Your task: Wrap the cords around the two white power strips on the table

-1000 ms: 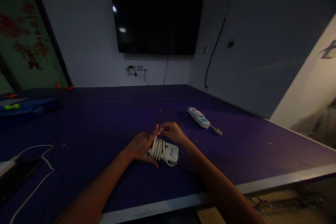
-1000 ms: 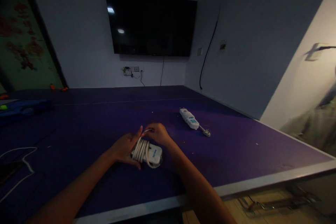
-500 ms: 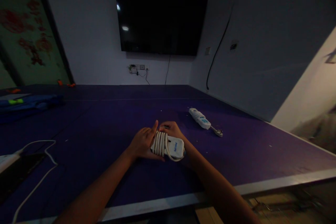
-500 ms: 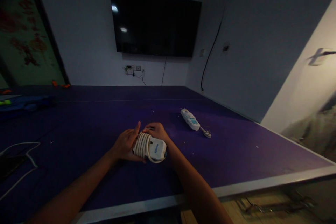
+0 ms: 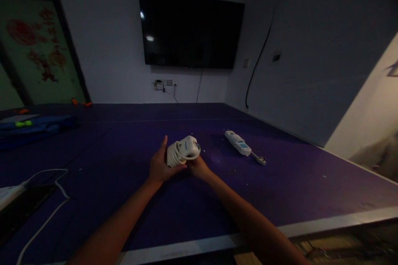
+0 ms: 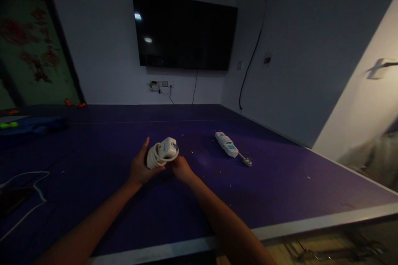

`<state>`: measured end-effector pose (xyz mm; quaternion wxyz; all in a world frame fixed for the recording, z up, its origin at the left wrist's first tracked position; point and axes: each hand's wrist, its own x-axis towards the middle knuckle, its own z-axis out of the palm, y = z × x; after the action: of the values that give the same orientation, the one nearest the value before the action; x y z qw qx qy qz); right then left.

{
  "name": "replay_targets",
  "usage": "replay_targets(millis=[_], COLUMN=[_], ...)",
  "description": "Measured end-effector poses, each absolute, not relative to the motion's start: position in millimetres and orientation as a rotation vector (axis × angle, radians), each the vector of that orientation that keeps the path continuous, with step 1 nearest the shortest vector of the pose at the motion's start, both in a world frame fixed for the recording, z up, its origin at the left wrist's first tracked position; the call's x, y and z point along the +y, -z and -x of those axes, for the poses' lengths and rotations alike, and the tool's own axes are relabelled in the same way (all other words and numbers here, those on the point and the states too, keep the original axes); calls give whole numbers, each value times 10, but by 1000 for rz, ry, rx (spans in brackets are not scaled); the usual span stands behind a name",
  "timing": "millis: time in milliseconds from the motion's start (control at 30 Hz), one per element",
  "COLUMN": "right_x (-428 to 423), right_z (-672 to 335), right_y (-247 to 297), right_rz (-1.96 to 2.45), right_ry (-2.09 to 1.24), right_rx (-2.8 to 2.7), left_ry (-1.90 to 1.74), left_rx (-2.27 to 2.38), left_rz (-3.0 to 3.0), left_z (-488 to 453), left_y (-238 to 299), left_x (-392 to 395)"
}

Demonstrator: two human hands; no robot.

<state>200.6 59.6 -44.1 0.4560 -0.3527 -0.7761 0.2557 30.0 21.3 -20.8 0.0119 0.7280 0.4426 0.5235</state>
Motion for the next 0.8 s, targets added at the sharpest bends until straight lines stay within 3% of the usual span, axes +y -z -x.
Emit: replay_targets(millis=[200, 333, 500, 800], right_x=[450, 423, 415, 306], right_z=[-1848, -1773, -1693, -1581], right_y=[407, 451, 537, 575], right_rz=[890, 956, 834, 820], right_ry=[-619, -787, -1055, -1112], right_rx=[-2028, -1946, -1771, -1710], left_ry=[-1669, -1580, -1521, -1428], left_rx=[1621, 1748, 1750, 1677], left_rz=[-2075, -1982, -1935, -1770], left_z=[-245, -265, -321, -335], left_y=[248, 243, 247, 265], left_x=[341, 363, 378, 380])
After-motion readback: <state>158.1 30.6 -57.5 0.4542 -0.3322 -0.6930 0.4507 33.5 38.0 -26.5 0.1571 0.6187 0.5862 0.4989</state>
